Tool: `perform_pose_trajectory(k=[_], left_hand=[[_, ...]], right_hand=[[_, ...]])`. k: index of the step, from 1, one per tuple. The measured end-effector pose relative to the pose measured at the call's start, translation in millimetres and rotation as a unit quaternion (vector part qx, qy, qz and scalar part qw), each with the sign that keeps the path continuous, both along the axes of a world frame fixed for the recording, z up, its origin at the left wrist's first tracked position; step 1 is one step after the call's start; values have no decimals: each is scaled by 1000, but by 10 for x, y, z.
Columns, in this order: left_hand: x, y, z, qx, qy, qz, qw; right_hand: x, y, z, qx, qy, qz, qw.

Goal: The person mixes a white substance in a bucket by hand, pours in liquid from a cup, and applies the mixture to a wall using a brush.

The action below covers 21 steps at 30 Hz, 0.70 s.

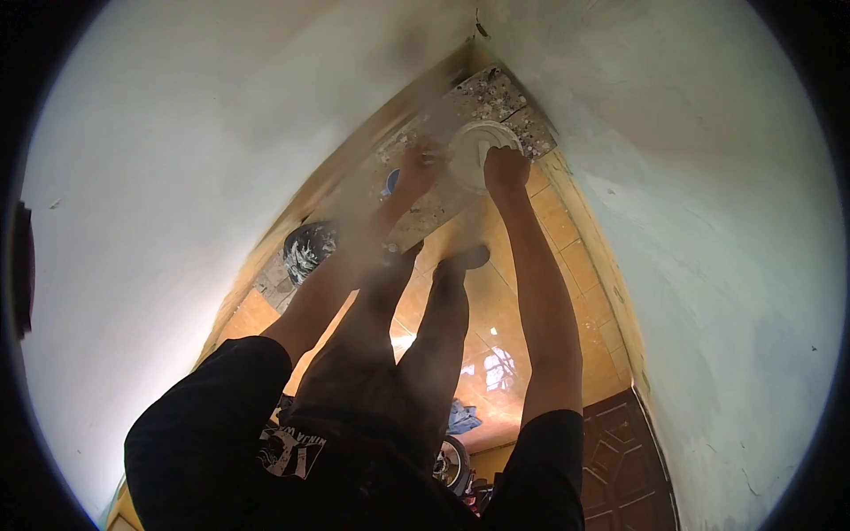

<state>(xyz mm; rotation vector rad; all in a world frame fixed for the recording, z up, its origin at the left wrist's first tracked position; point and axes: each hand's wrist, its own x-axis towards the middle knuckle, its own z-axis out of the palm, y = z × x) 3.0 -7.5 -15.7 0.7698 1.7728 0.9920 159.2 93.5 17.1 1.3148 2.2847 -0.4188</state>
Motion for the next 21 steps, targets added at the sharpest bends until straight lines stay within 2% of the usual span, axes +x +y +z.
perform_pose_trajectory(k=[5, 8, 11, 14, 17, 18, 20, 21], left_hand=[[-2, -23, -192, 56, 0, -1, 998], [-24, -16, -125, 67, 32, -16, 997], [-25, -8, -118, 16, 8, -14, 1000], [-17, 13, 46, -4, 2, -4, 1000], [-35, 17, 0, 9, 21, -15, 1000], [-23, 14, -9, 11, 17, -13, 1000], [-20, 25, -21, 15, 14, -7, 1000], [-21, 27, 7, 12, 12, -6, 1000]], right_hand=[[-85, -22, -119, 23, 2, 12, 1000], [-42, 10, -183, 4, 2, -3, 1000], [15, 40, 102, -31, 1, -40, 999], [223, 2, 467, -71, 32, -125, 989], [491, -216, 644, -30, 75, -197, 977], [563, -285, 696, -60, 95, -224, 968], [674, -392, 758, -119, 137, -275, 944], [763, -510, 597, -92, 181, -285, 937]])
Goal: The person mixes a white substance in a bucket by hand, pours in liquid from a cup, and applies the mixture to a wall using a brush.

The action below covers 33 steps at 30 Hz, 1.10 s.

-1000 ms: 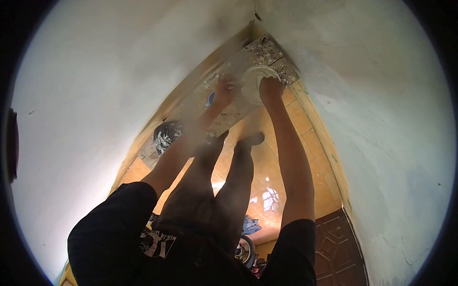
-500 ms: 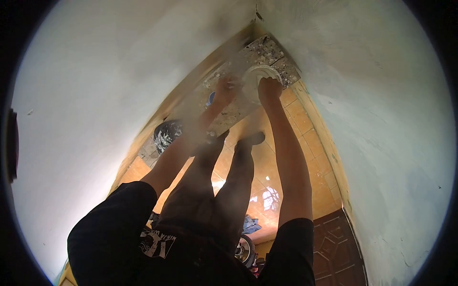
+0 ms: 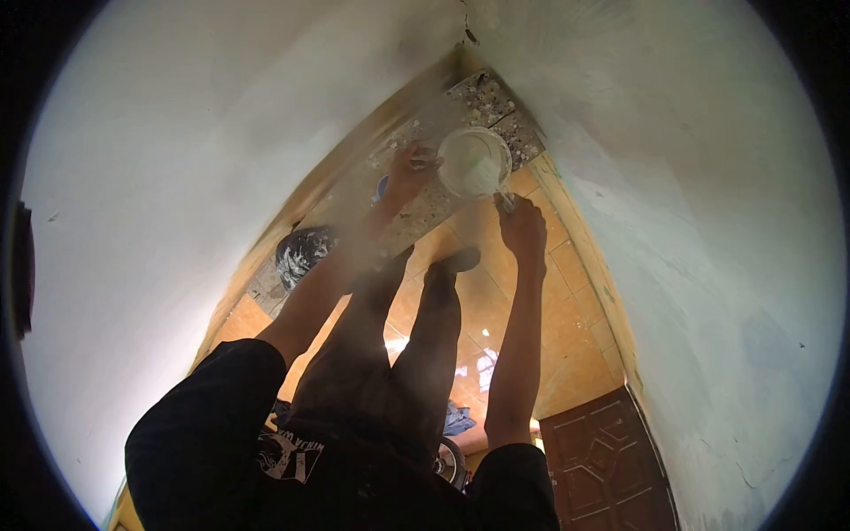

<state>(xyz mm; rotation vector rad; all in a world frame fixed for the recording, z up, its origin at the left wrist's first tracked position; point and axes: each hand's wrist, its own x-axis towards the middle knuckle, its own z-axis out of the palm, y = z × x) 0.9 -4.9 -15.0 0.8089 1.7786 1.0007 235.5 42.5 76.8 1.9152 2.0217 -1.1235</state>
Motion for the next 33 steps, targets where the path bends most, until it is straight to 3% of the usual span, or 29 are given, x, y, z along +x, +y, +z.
perform_pose_trajectory(k=[4, 7, 11, 15, 18, 24, 26, 28, 30, 33], left_hand=[[-6, -14, 0, 12, -9, -3, 1000], [-22, 0, 9, 22, -12, 2, 1000], [-13, 15, 94, -1, -25, -8, 1000], [-21, 6, -25, 34, -26, -4, 999], [-11, 34, 18, 50, -21, -20, 998], [120, 33, 342, 20, 2, 0, 1000], [132, -14, 427, 19, 30, 12, 999], [160, -59, 592, -4, 64, 22, 998], [182, -114, 712, -4, 96, 13, 995], [179, -213, 922, 16, 118, -20, 993]], right_hand=[[0, -261, 66, -56, 119, -67, 989], [48, -638, -362, 24, 270, -157, 950], [24, -935, -643, -21, 277, -225, 934], [-192, -950, -154, -80, 347, -319, 878], [-249, -886, 81, -131, 422, -399, 804], [-410, -388, 137, -69, 459, -501, 731], [-288, -159, -349, -54, 489, -462, 738], [-305, 97, -432, -91, 496, -498, 706], [-446, 458, -62, -179, 472, -597, 623], [-280, 856, -320, -222, 566, -567, 556]])
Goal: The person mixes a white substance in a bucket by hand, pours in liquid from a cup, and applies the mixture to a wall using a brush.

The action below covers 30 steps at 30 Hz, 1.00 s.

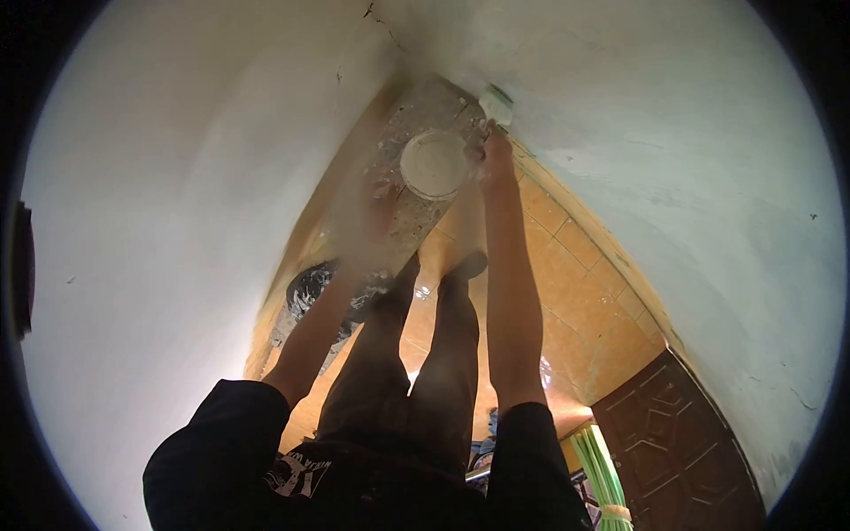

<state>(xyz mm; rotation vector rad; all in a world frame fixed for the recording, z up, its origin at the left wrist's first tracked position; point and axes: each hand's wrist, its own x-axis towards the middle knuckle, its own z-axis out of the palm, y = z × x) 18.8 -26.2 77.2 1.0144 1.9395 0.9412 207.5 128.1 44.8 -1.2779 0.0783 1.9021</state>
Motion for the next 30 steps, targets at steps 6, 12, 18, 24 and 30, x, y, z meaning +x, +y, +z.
perform_pose_trajectory(k=[6, 12, 18, 24, 30], left_hand=[[16, -49, 17, 32, -5, -42, 999], [85, 44, -129, 21, -79, -34, 996], [117, 128, -174, 35, -114, -51, 992], [160, 109, -172, 62, -141, -53, 987], [288, 92, -29, 31, -132, -60, 989]], right_hand=[[-330, -522, 442, 89, -177, -70, 978], [-60, -501, -102, -29, -21, 5, 999], [41, -57, 594, 51, -53, -48, 996], [-9, -454, 487, -8, -94, -2, 996], [128, 232, 157, -25, -41, 42, 998]])
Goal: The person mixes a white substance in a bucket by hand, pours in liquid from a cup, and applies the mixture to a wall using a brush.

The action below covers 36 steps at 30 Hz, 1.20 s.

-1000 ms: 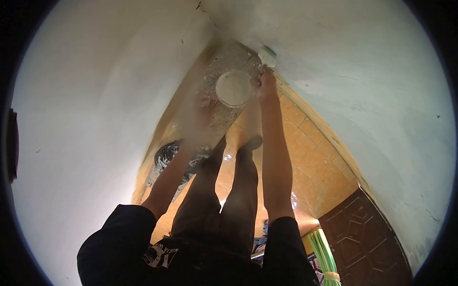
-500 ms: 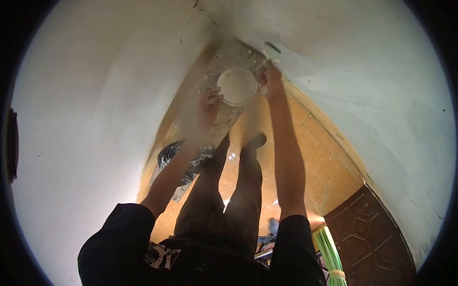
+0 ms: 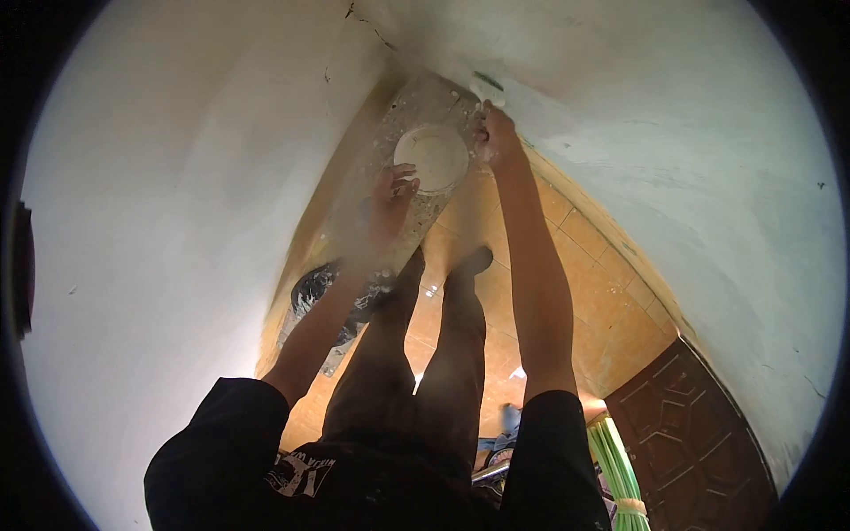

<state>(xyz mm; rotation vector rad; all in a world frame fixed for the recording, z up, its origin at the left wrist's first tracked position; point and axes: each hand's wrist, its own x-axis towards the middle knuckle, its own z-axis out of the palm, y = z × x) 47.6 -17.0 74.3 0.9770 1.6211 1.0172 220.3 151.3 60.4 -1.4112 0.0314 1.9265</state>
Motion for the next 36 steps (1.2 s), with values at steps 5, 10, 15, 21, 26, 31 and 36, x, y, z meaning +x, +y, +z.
perform_pose_trajectory(k=[5, 10, 15, 21, 26, 31, 36], left_hand=[[42, -29, -33, 29, -2, -19, 999], [84, -5, -140, 12, -26, -19, 999], [133, 87, -53, 24, -14, -31, 999], [156, 91, -2, 14, -8, -32, 999], [157, 76, 49, -4, 0, -43, 999], [186, 30, -22, 1, -20, -43, 999], [272, -4, 41, -13, -15, -48, 999]], right_hand=[[-98, -595, 627, 87, -120, -16, 989], [-13, -656, 185, 9, -67, -17, 998], [275, -102, 66, -5, 137, -44, 990], [242, -845, 812, 75, 22, -79, 994], [475, -851, 164, -31, 71, -43, 996], [761, -312, -122, 44, 137, -34, 989], [470, -987, 608, 88, -88, -17, 992]])
